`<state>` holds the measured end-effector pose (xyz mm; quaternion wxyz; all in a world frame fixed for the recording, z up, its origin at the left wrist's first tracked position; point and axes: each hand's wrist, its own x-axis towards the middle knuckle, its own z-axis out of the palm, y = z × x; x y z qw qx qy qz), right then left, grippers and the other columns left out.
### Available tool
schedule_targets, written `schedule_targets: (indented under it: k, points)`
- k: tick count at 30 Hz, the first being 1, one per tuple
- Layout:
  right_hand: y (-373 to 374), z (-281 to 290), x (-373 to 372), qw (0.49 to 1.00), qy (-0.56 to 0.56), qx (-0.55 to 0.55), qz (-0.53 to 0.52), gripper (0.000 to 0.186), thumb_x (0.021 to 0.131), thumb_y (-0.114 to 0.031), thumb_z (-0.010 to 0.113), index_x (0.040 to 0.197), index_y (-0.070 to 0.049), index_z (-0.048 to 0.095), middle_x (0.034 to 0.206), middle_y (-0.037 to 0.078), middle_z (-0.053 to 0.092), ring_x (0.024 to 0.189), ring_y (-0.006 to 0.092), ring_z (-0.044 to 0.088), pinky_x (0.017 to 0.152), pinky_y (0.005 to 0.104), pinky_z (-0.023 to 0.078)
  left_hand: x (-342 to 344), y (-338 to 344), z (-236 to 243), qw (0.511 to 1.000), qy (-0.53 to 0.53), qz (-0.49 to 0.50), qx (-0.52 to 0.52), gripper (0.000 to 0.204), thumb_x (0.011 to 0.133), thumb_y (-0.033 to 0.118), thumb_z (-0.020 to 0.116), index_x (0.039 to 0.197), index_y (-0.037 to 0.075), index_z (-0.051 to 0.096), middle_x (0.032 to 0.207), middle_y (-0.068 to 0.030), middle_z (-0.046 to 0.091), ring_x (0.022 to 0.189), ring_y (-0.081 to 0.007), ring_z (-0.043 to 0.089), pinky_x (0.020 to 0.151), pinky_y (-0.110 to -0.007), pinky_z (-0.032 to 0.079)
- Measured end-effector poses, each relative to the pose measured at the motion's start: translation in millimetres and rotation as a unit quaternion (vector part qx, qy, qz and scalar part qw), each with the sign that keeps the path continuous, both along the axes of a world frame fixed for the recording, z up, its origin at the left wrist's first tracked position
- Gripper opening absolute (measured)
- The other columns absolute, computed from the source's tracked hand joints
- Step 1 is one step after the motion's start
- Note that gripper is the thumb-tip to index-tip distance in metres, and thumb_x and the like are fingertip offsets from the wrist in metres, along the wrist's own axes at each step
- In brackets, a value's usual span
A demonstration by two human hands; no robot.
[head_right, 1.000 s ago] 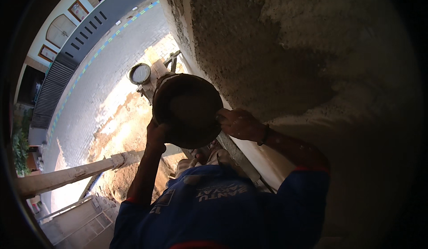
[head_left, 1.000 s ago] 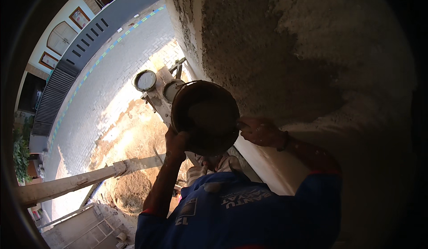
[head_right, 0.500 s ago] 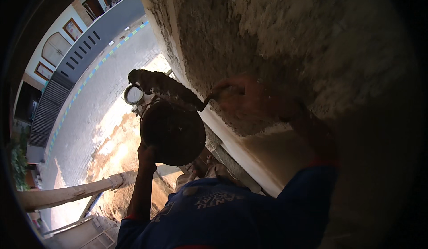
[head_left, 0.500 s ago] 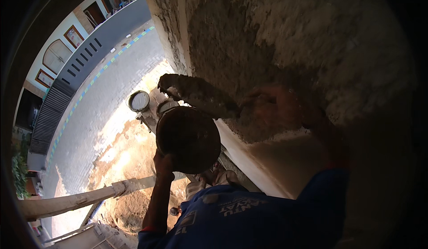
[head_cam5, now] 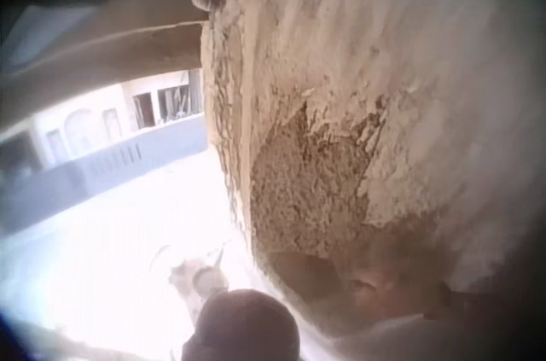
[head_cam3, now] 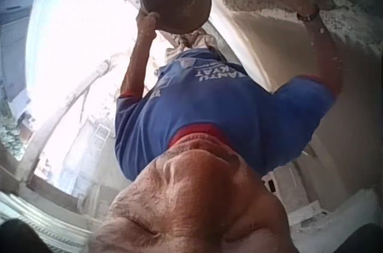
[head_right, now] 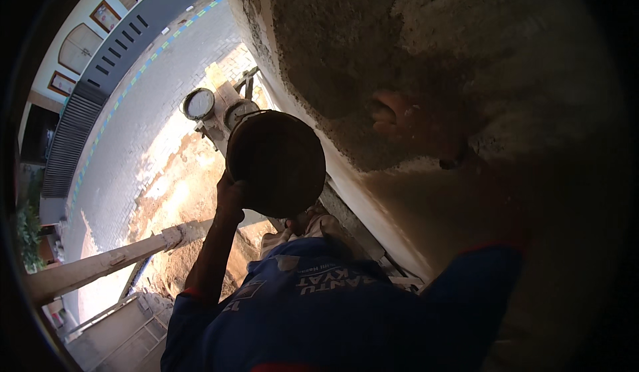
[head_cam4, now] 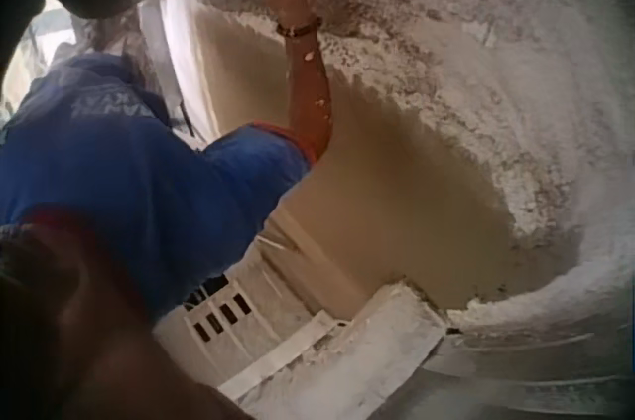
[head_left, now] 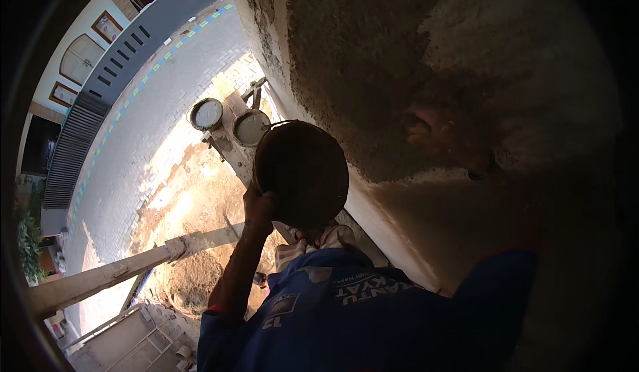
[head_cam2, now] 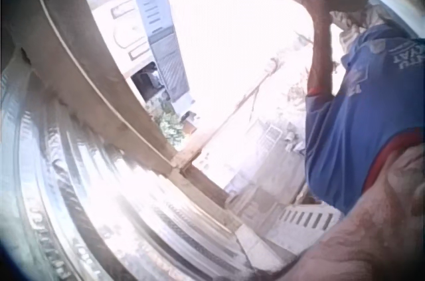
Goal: The person applies mortar to a wall using a trowel, taking mortar from a bucket and smoothing it onto the surface.
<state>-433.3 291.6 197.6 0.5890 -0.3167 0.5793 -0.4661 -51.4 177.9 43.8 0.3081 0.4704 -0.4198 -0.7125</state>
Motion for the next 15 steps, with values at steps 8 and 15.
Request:
schedule_targets:
  k: [8,15]
  points:
    - [-16.7,-73.0,99.0,0.581,0.769,-0.158,0.213,0.03,0.086,-0.024,0.056,0.108,-0.003,0.056,0.092,0.006,0.058,0.076,0.0188,0.057,0.065,0.0346,0.052,-16.2,-15.4,24.2,0.994,0.032,-0.053,-0.09,0.059,0.067,0.008,0.054,0.125,-0.003,0.049,0.108,-0.0114,0.061,0.095,-0.0193,0.06,0.081,-0.032,0.05]
    - [4.2,-137.0,103.7,0.66,0.645,-0.251,0.291,0.028,0.081,-0.019,0.057,0.106,-0.005,0.058,0.1,0.007,0.059,0.085,0.0204,0.06,0.067,0.0342,0.052,-23.6,-22.2,17.9,0.995,0.018,-0.069,-0.07,0.06,0.069,0.011,0.057,0.126,-0.003,0.047,0.11,-0.0117,0.061,0.094,-0.0191,0.06,0.079,-0.031,0.051]
